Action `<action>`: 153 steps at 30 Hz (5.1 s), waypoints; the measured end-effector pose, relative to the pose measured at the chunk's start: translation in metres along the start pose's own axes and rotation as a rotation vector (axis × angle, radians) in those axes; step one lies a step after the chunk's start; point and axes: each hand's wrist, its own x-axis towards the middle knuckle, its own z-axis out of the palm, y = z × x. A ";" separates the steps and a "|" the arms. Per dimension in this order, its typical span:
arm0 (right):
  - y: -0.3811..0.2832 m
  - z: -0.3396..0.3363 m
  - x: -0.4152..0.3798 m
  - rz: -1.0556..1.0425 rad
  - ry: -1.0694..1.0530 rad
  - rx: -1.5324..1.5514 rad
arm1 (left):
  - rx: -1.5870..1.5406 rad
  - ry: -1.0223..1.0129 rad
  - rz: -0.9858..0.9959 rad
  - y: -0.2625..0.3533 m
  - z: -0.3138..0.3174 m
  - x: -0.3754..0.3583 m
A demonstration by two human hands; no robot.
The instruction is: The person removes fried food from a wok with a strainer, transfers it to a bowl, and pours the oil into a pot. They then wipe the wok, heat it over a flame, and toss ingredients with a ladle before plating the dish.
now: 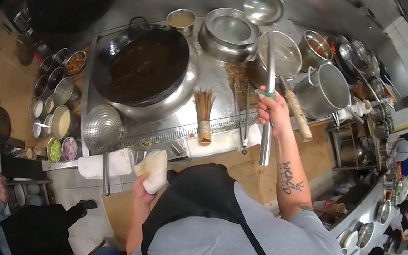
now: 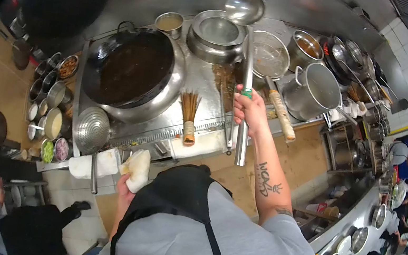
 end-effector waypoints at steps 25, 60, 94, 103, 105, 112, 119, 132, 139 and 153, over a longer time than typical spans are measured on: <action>0.099 0.151 0.115 0.789 -0.441 0.107 | -0.279 0.160 0.332 -0.028 -0.050 -0.093; -0.139 0.005 0.016 0.397 -0.217 0.848 | -0.027 0.017 0.025 -0.017 0.061 0.014; 0.028 0.076 -0.008 0.228 -0.118 -0.090 | 0.109 0.086 -0.166 0.153 0.182 0.140; 0.093 0.103 0.031 -0.181 -0.151 -1.047 | 0.217 0.164 -0.121 0.144 0.170 0.167; 0.077 0.125 0.041 -0.159 -0.195 -1.064 | 0.202 0.110 -0.281 0.161 0.188 0.143; 0.058 0.186 0.063 -0.153 -0.215 -1.263 | 0.109 0.165 -0.139 0.140 0.175 0.165; 0.005 0.225 0.096 0.325 -0.288 -0.854 | 0.097 0.211 -0.011 0.133 0.174 0.160; 0.023 0.247 0.162 -0.328 -0.191 -1.791 | -0.091 -0.007 -0.139 0.141 0.173 0.155; -0.011 0.240 0.175 -0.286 -0.384 -1.859 | 0.033 0.143 -0.018 0.136 0.182 0.162; -0.077 0.201 0.157 -0.256 -0.433 -1.769 | 0.102 0.087 0.135 0.114 0.224 0.129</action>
